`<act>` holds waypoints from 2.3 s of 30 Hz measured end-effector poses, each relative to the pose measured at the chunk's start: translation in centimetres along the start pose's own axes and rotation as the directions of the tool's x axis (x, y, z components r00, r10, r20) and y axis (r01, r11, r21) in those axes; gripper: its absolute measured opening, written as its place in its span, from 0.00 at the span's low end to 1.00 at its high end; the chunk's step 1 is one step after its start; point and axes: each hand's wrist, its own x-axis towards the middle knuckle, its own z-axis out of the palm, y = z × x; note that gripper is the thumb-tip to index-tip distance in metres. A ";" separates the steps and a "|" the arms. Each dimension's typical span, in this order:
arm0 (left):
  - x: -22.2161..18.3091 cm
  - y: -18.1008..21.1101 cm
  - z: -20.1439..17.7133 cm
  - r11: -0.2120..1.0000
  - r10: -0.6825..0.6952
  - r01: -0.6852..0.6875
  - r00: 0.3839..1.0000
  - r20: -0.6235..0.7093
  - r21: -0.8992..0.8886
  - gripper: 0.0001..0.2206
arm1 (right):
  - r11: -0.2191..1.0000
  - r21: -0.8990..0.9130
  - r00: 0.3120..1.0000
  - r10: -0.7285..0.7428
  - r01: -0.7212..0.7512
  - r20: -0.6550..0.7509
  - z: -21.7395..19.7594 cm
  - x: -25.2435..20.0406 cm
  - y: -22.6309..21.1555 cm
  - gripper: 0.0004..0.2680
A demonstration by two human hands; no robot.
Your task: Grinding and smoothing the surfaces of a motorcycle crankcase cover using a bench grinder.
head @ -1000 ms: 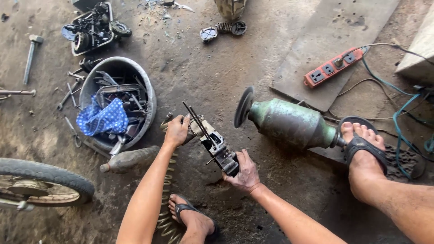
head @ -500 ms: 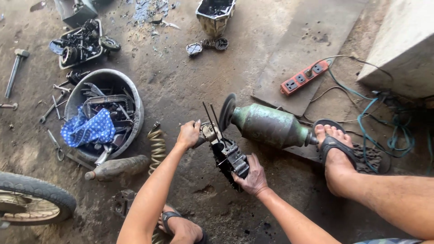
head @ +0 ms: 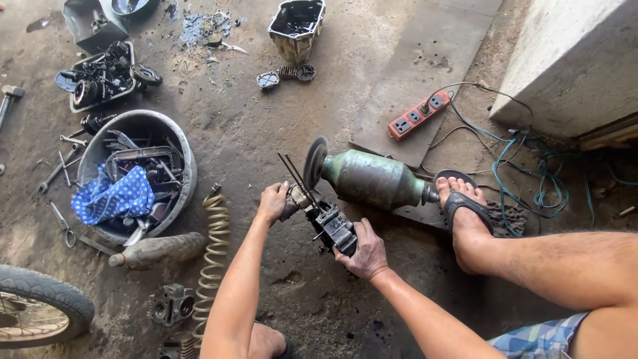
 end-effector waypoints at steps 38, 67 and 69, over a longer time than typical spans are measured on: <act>7.2 -1.6 -0.2 0.995 -0.097 0.092 0.972 0.215 0.036 0.16 | 0.958 0.009 0.958 0.288 -0.288 0.000 -0.4 5.9 -8.4 0.19; 1.0 7.8 -9.1 0.917 -0.088 0.107 0.994 -0.067 0.384 0.18 | 0.787 0.326 0.828 0.383 -0.525 0.408 3.5 5.6 -5.8 0.27; 0.4 8.7 -9.0 0.930 -0.060 0.079 0.996 -0.064 0.360 0.18 | 0.840 0.408 0.929 0.282 -0.359 0.239 3.4 5.1 -5.8 0.20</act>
